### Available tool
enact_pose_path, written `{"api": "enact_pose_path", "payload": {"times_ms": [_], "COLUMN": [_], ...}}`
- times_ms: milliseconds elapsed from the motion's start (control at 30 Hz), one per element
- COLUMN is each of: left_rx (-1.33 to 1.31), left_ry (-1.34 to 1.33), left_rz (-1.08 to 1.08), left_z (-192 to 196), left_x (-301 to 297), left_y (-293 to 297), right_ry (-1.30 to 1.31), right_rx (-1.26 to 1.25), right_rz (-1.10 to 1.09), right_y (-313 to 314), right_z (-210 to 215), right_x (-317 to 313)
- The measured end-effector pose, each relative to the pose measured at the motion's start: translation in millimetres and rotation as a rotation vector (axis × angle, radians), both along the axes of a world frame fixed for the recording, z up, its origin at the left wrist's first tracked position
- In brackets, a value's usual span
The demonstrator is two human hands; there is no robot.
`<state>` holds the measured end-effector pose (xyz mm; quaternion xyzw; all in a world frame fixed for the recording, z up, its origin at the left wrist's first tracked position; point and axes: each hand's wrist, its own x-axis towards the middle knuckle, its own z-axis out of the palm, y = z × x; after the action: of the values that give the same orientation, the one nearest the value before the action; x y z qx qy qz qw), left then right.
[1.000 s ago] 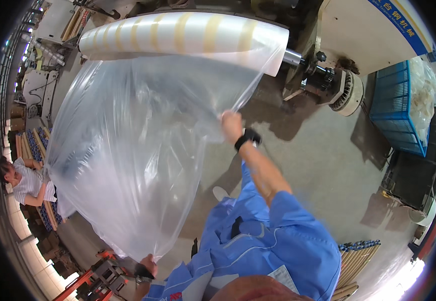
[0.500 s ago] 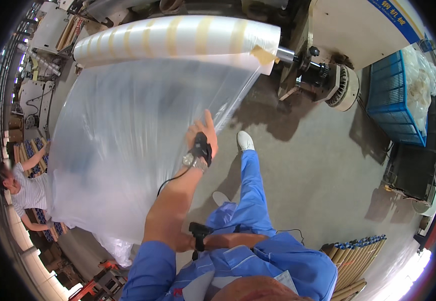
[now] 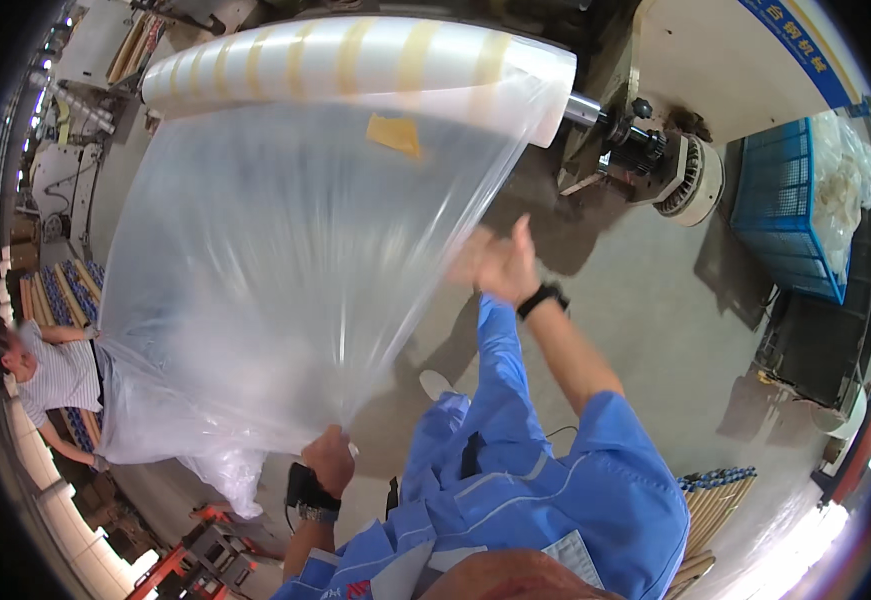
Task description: The worker is wrapping a large roll of manufactured material with protective plastic film and securing it with tape on a specialized machine.
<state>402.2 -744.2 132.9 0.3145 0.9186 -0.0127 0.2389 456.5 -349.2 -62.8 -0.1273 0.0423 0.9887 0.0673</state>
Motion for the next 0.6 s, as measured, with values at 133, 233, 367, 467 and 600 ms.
{"api": "enact_pose_path", "payload": {"times_ms": [133, 233, 367, 467, 600], "left_rx": [-0.046, -0.151, -0.348, -0.199, -0.538], "left_ry": [-0.004, -0.044, -0.281, -0.384, -0.518], "left_rz": [0.163, 0.216, 0.355, 0.56, 0.365], "left_z": [-13.5, -8.4, -47.7, -114.3, -85.5], "left_x": [36.8, 43.8, 53.5, 89.8, 82.8], "left_y": [-49.2, -64.0, -126.9, -240.8, -222.6], "right_ry": [-0.202, -0.544, -0.956, -1.039, -0.879], "right_rx": [0.274, 0.697, 0.807, 1.061, 2.548], "right_rz": [-0.132, -0.107, -0.172, -0.073, 0.437], "right_y": [68.9, 57.6, -13.3, -60.8, -99.9], "right_z": [35.3, 2.9, -43.3, -48.7, -96.1], "right_x": [-62.9, -97.1, -74.0, -58.2, -16.1]}}
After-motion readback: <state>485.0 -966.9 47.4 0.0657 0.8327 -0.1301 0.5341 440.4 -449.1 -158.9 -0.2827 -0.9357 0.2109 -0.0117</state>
